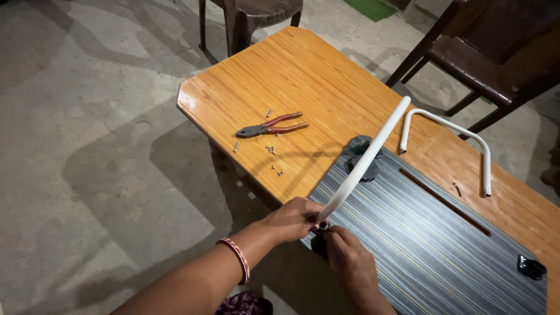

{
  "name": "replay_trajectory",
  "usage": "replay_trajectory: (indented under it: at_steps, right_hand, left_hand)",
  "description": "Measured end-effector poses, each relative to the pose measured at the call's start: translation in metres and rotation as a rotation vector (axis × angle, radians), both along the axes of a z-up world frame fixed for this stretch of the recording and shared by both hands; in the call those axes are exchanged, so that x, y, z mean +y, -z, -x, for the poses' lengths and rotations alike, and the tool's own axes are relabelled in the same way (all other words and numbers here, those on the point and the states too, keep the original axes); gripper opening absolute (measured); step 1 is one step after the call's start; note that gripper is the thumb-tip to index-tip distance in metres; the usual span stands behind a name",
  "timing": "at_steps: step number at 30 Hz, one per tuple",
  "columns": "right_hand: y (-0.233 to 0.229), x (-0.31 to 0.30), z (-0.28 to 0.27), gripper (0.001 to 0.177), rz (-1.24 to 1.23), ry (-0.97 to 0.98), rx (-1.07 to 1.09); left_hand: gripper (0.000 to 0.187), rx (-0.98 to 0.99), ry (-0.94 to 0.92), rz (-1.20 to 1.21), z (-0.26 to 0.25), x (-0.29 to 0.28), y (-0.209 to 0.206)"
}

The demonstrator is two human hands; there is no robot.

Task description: The person attaches a white metal leg to a dark tabletop using a screwdriver and screws. They insert the leg into a black plastic mount, align the holes, and tighten the screws to secure the connection.

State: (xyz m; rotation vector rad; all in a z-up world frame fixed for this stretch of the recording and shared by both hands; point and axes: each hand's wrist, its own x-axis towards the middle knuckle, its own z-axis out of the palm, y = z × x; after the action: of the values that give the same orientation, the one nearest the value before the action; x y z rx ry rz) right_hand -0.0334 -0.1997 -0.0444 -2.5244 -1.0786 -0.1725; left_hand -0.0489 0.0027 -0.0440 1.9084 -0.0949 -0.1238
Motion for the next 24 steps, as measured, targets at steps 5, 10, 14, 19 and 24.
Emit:
replay_trajectory:
  at_steps: [5,10,14,19,24]
  right_hand:
    - [-0.002,-0.006,-0.001,0.018,0.028,-0.106,-0.114]
    - [-0.002,-0.011,0.002,0.026,-0.019,-0.110,-0.098]
    - [0.001,-0.017,-0.001,0.023,-0.097,-0.140,-0.089]
    - [0.004,-0.022,-0.010,0.028,-0.049,-0.204,-0.089]
    - [0.002,-0.036,-0.023,0.039,0.050,-0.318,-0.028]
  left_hand:
    - [0.017,-0.249,0.039,-0.144,-0.003,0.000,0.010]
    - [0.035,-0.269,-0.029,-0.098,-0.002,-0.006,0.029]
    - [0.027,-0.323,-0.060,-0.104,-0.008,-0.012,0.046]
    - [0.034,-0.361,-0.084,-0.130,-0.006,-0.015,0.051]
    - [0.040,-0.267,-0.119,-0.127,-0.004,-0.022,0.042]
